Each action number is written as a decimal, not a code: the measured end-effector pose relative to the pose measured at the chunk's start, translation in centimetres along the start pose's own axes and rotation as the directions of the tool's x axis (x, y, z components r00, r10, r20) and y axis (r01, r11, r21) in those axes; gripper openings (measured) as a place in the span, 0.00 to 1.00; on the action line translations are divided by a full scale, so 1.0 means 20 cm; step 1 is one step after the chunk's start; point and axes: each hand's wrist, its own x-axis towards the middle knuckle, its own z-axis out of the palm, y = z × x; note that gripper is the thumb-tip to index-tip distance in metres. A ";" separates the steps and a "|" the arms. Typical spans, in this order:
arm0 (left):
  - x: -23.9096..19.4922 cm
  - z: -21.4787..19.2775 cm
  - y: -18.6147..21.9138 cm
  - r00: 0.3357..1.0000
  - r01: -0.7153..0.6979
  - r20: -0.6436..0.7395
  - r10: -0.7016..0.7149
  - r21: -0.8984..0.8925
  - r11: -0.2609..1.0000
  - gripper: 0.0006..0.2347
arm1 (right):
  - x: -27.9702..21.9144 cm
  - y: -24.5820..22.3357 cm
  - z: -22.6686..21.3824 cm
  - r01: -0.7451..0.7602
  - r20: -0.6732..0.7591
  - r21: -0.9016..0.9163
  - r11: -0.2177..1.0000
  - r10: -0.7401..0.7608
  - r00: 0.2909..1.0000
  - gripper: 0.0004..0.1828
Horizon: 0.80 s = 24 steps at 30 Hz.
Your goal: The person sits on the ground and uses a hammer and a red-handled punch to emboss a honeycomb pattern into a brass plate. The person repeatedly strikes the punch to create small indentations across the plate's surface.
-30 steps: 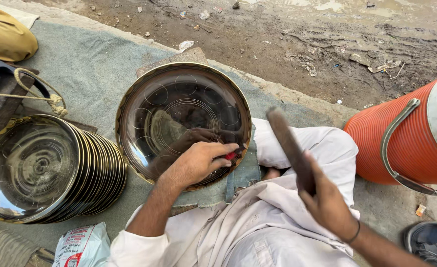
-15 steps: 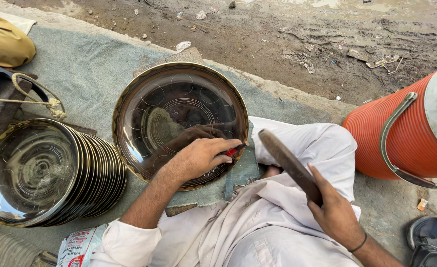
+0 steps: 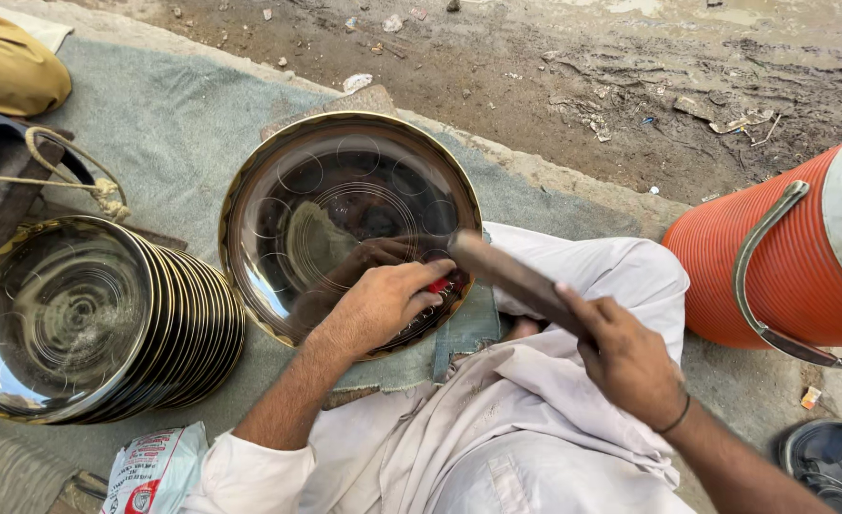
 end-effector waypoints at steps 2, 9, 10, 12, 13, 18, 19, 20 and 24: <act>-0.03 0.02 0.00 0.995 0.063 -0.074 -0.065 -0.031 0.998 0.20 | 0.08 -0.04 -0.05 0.246 -0.202 0.307 0.919 -0.190 0.961 0.50; -0.13 0.14 0.02 0.900 0.108 -0.420 -0.115 -0.040 0.993 0.20 | 0.39 -0.17 -0.32 0.377 0.046 0.019 0.926 -0.378 0.925 0.50; -0.14 0.16 0.03 0.850 0.243 -0.439 -0.292 -0.164 0.956 0.21 | 0.42 -0.20 -0.36 0.334 0.158 -0.198 0.921 -0.307 0.939 0.48; -0.15 0.24 0.07 0.679 0.470 -0.395 -0.619 -0.413 0.780 0.23 | 0.49 -0.27 -0.42 0.344 0.241 -0.373 0.862 -0.268 0.933 0.47; -0.15 0.27 0.07 0.641 0.456 -0.439 -0.630 -0.443 0.772 0.22 | 0.53 -0.31 -0.44 0.389 0.231 -0.337 0.857 -0.325 0.917 0.48; -0.17 0.38 0.11 0.474 0.404 -0.563 -0.677 -0.544 0.735 0.21 | 0.69 -0.55 -0.50 0.543 0.245 -0.422 0.726 -0.486 0.839 0.46; -0.17 0.39 0.11 0.470 0.401 -0.557 -0.684 -0.555 0.728 0.20 | 0.72 -0.59 -0.51 0.580 0.207 -0.342 0.739 -0.543 0.814 0.45; -0.17 0.39 0.11 0.468 0.397 -0.554 -0.689 -0.564 0.724 0.20 | 0.74 -0.64 -0.52 0.615 0.160 -0.263 0.744 -0.595 0.788 0.45; -0.16 0.38 0.12 0.459 0.428 -0.524 -0.718 -0.578 0.695 0.19 | 0.84 -0.74 -0.51 0.562 0.417 -0.433 0.705 -0.396 0.818 0.40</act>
